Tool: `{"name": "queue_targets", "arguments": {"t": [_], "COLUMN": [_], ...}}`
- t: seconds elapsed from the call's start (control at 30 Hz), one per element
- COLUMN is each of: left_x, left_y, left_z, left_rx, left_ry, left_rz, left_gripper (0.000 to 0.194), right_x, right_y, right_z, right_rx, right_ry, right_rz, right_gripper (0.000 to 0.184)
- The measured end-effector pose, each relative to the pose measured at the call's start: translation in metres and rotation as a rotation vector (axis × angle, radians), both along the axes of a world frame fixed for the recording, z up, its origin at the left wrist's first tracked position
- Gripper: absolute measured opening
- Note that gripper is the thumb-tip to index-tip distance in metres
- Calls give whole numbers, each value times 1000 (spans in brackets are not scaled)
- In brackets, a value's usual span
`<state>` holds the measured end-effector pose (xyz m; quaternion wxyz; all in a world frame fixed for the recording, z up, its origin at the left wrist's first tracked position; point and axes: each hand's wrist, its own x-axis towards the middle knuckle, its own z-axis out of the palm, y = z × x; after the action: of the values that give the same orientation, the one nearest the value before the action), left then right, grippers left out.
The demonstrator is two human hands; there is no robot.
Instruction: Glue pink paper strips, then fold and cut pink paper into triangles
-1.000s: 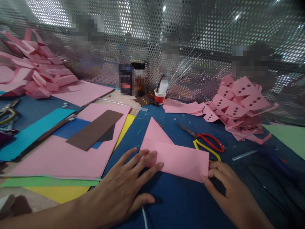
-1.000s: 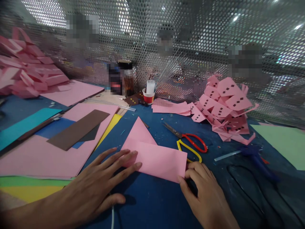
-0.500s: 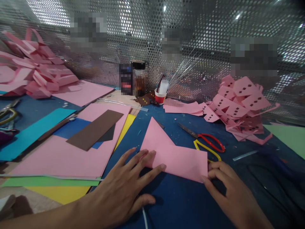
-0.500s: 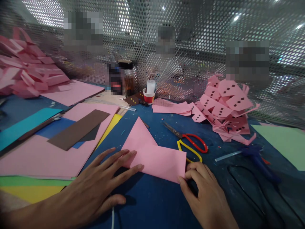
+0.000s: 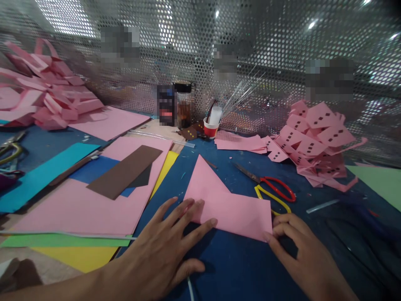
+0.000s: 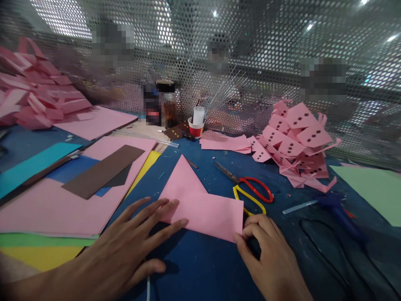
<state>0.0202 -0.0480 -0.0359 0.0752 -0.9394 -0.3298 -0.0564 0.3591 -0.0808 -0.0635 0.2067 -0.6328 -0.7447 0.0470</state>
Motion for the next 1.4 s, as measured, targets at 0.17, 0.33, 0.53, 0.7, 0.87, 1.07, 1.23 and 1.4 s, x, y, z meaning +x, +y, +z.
{"name": "queue_targets", "arguments": {"t": [0.17, 0.33, 0.53, 0.7, 0.87, 1.07, 1.23, 1.4], "left_x": [0, 2, 4, 4, 4, 5, 5, 5], "left_y": [0, -2, -2, -2, -3, -3, -2, -2], "left_z": [-1, -2, 3, 3, 3, 6, 5, 6], "left_rx": [1, 11, 60, 93, 118, 121, 94, 26], "left_ry": [-6, -33, -14, -26, -19, -23, -17, -23], "left_rz": [-1, 14, 0, -2, -4, -5, -9, -45], "left_gripper": [74, 73, 71, 70, 71, 68, 68, 67], "right_x": [-1, -2, -1, -1, -2, -3, -4, -4], "right_y": [1, 1, 2, 2, 2, 2, 3, 3], "right_z": [0, 1, 1, 0, 1, 2, 2, 3], "right_rx": [9, -3, -9, 0, -10, -8, -20, -17], "right_ry": [0, 5, 16, 16, 31, 43, 51, 41], "right_rz": [5, -3, 3, -1, 7, 13, 18, 11], "right_gripper": [24, 24, 25, 24, 24, 25, 24, 24]}}
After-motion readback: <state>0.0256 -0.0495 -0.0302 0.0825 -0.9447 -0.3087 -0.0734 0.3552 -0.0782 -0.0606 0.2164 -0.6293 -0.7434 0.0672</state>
